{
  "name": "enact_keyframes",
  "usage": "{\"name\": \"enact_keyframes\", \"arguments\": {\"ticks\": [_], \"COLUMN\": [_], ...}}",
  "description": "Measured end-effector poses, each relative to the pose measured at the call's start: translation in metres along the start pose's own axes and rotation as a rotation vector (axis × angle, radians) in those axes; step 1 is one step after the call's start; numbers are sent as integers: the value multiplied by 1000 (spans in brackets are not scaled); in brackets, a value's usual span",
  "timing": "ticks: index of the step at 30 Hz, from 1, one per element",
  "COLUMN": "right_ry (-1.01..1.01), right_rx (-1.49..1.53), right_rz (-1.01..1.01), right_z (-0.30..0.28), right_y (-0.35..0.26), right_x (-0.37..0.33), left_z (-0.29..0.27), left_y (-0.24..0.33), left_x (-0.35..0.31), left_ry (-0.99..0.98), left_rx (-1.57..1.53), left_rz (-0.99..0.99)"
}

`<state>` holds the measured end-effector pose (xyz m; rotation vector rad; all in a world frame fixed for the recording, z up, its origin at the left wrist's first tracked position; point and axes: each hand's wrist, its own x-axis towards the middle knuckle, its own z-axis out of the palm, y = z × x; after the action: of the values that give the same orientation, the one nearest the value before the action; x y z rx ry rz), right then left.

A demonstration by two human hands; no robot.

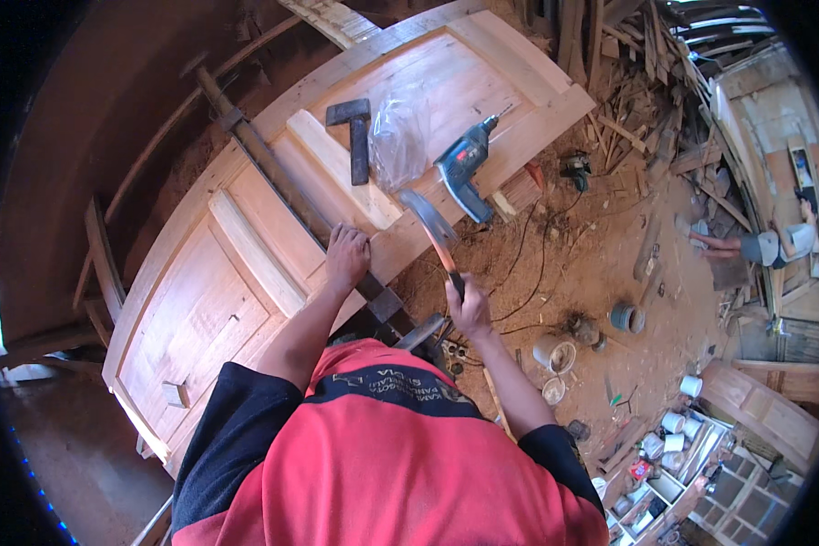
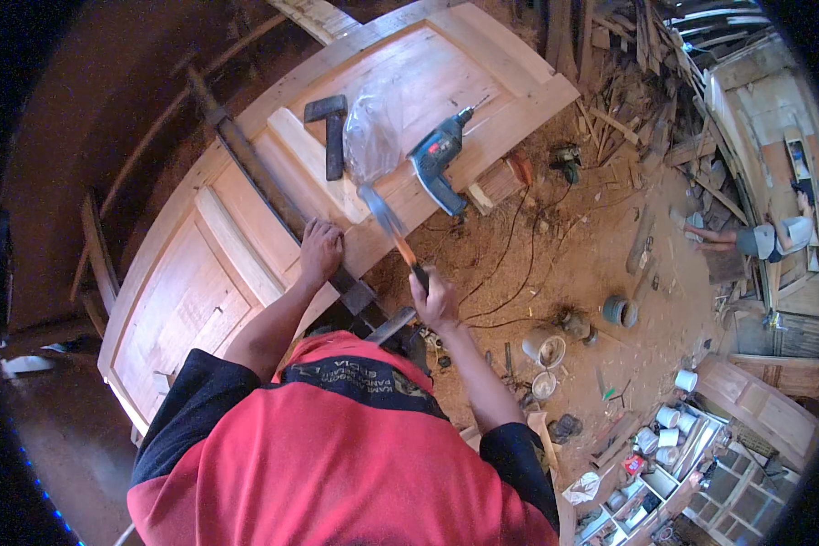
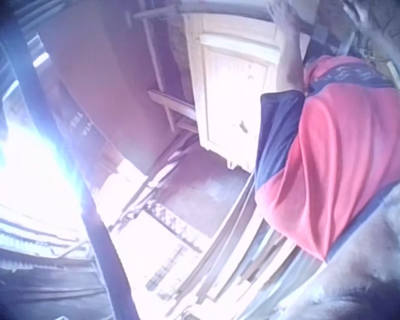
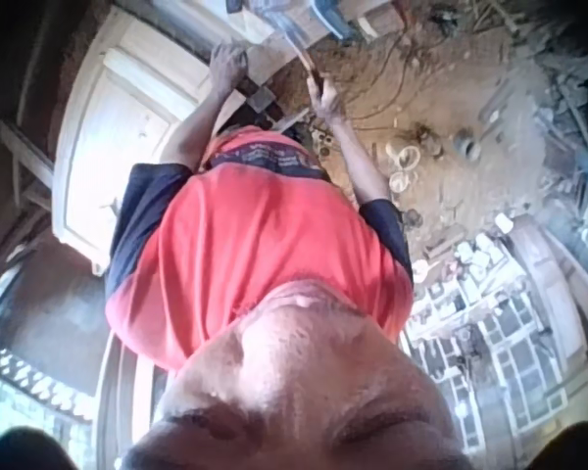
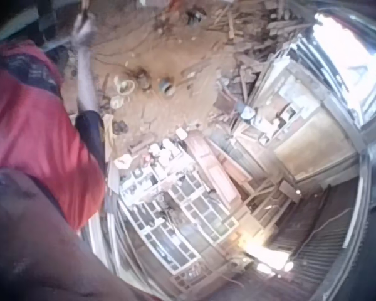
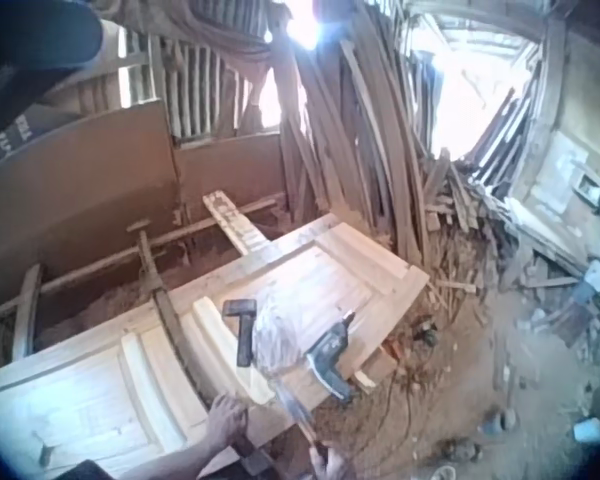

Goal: The person assembles a wooden door by aligning panels, securing them with a large bar clamp, hammering wooden dowels into pre-drilled holes using a hammer, and pre-drilling additional holes with a power drill.

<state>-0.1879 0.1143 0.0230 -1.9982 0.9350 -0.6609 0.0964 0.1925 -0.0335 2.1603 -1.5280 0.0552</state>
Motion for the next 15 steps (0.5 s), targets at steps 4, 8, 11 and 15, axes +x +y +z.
{"name": "enact_keyframes", "arguments": {"ticks": [4, 8, 11, 15], "right_ry": [-289, -138, 10, -281], "right_rx": [-320, -164, 65, -336], "right_rz": [284, 152, -122, 317], "right_z": [4, 4, 5, 5], "right_y": [1, 0, -1, 5], "right_x": [4, 3, 0, 6], "left_z": [0, 2, 5, 4], "left_y": [0, -2, -3, -2], "left_x": [-3, -8, -6, -5], "left_ry": [-20, -86, -39, -21], "left_rx": [-1, 19, -1, -9], "left_rz": [-10, -15, -11, -5]}}
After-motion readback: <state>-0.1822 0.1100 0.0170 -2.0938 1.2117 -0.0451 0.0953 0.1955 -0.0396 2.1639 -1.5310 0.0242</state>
